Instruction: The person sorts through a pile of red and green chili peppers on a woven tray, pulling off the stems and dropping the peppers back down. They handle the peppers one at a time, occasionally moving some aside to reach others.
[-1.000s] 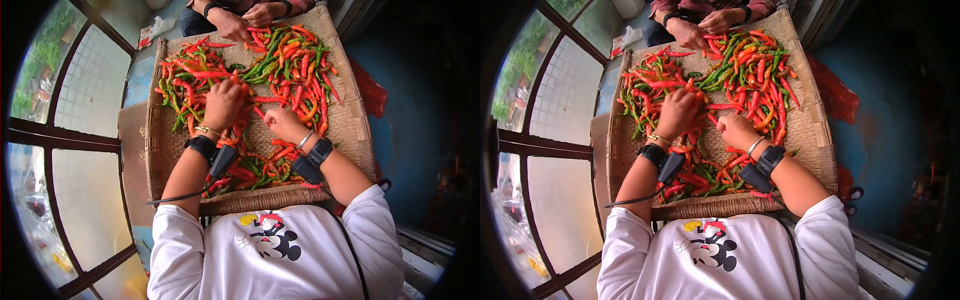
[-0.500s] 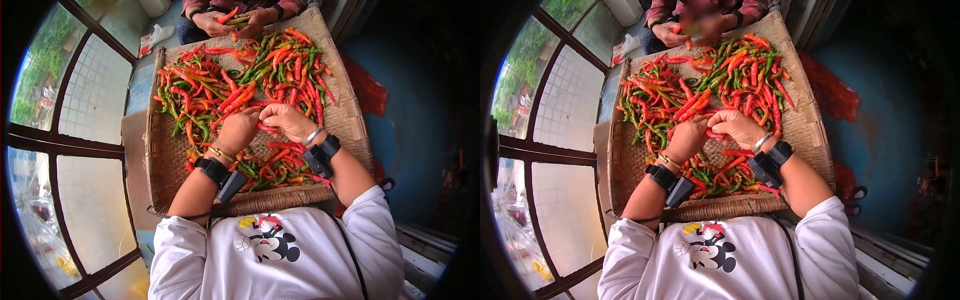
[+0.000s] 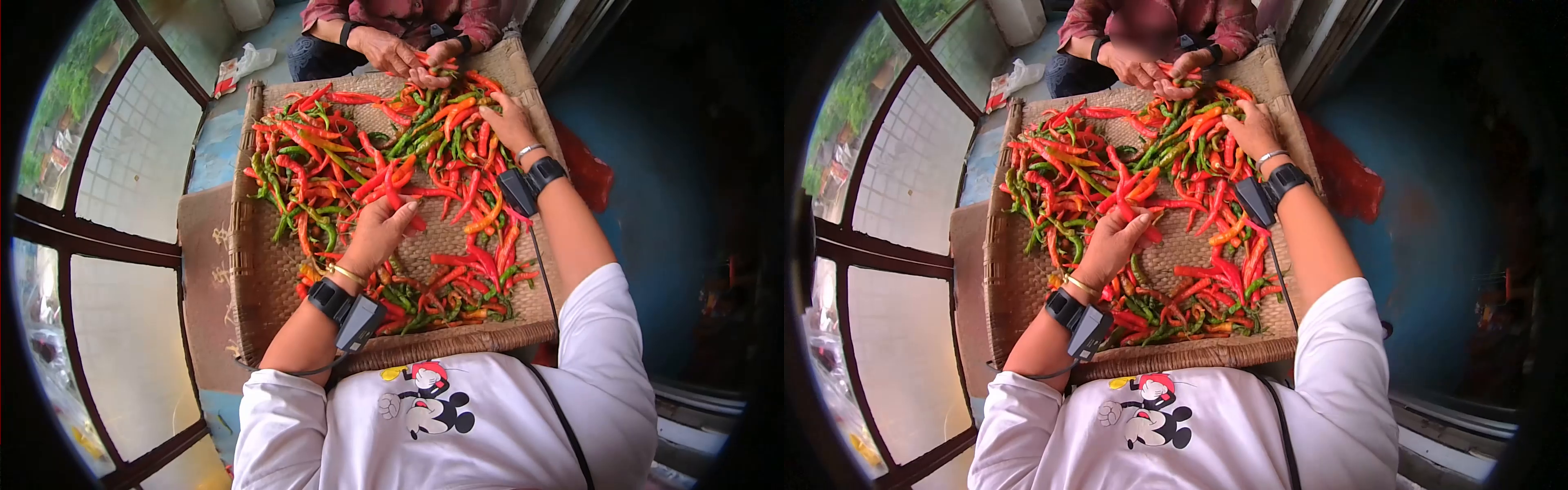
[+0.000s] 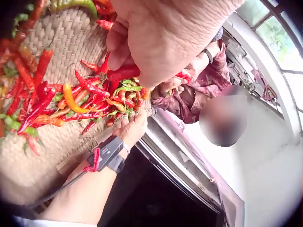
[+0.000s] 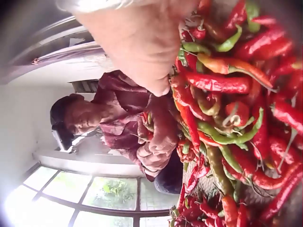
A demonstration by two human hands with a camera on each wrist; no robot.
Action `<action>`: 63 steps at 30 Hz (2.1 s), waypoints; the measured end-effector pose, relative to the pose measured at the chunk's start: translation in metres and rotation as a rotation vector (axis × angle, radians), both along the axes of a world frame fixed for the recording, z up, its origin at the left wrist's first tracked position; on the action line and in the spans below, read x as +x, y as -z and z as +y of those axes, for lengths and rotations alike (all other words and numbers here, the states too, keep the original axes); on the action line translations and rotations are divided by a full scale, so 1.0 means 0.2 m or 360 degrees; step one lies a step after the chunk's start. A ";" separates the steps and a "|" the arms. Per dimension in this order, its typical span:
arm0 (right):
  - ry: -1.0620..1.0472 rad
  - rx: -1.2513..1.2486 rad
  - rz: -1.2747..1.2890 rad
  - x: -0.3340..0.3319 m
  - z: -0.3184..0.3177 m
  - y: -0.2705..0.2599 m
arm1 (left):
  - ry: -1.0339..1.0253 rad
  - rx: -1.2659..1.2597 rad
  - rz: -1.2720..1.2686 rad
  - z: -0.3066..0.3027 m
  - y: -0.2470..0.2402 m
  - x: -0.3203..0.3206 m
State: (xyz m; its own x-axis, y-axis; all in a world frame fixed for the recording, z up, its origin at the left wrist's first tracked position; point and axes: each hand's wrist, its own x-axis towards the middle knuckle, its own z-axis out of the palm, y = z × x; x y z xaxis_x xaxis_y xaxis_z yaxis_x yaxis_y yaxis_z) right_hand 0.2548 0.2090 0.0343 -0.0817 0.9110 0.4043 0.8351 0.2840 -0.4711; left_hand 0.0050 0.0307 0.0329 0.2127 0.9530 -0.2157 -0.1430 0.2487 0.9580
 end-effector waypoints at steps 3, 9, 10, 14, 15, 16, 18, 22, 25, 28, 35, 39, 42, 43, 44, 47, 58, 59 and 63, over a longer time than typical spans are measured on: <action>0.0083 -0.0408 -0.0411 -0.10 0.00 0.02 | -0.0025 -0.0068 0.0020 0.01 0.00 -0.01; -0.0054 -0.0491 -0.0543 -0.21 -0.20 -0.02 | -0.0010 -0.0124 0.0016 0.01 0.01 0.00; -0.0098 -0.0498 -0.0546 -0.22 -0.24 -0.03 | 0.0014 -0.0136 0.0001 0.01 0.02 0.00; -0.0301 -0.0444 -0.0546 -0.23 -0.34 -0.05 | -0.0010 -0.0178 0.0042 0.01 0.01 0.01; -0.0360 -0.0344 -0.0559 -0.23 -0.38 -0.05 | -0.0024 -0.0153 0.0022 0.01 0.03 0.01; -0.0358 -0.0341 -0.0560 -0.23 -0.42 -0.06 | -0.0037 -0.0129 0.0003 0.01 0.06 0.01; -0.0397 -0.0314 -0.0407 -0.23 -0.50 -0.09 | -0.0026 -0.0078 0.0051 0.01 0.09 0.02; -0.0480 -0.0310 -0.0235 -0.20 -0.62 -0.05 | 0.0114 -0.0003 0.0194 -0.01 0.06 0.01; -0.0636 -0.0515 -0.0163 -0.25 -0.75 -0.06 | 0.0171 0.0024 0.0220 -0.02 0.05 0.02; -0.0893 -0.0568 -0.0137 -0.30 -0.83 0.01 | 0.0165 0.0115 0.0250 -0.01 0.04 0.01; -0.0395 -0.0303 0.0243 -0.31 -0.59 -0.15 | -0.0085 0.0181 0.0415 -0.03 -0.11 -0.04; -0.0308 0.0200 -0.0463 -0.31 -0.47 -0.05 | -0.0044 0.0136 0.0411 -0.08 -0.12 -0.06; -0.0311 -0.0045 -0.0639 -0.34 -0.48 0.01 | 0.0023 0.0099 0.0444 -0.10 -0.07 -0.05; -0.0353 -0.0087 -0.0634 -0.34 -0.49 0.01 | 0.0024 0.0073 0.0411 -0.10 -0.05 -0.05; -0.0352 -0.0094 -0.0635 -0.35 -0.52 -0.01 | 0.0027 0.0067 0.0410 -0.10 -0.01 -0.05; -0.0528 -0.0310 -0.0675 -0.36 -0.65 -0.07 | 0.0153 0.0136 0.0529 -0.09 0.06 -0.06; -0.0769 -0.0158 -0.0091 -0.29 -0.82 -0.07 | 0.0199 0.0113 0.0579 -0.09 0.06 -0.06; -0.0755 -0.0100 -0.0058 -0.29 -0.81 -0.10 | 0.0228 0.0125 0.0586 -0.09 0.06 -0.06; -0.0497 -0.1117 0.1203 -0.32 -0.85 -0.21 | 0.0246 0.0049 0.0377 -0.09 0.08 -0.04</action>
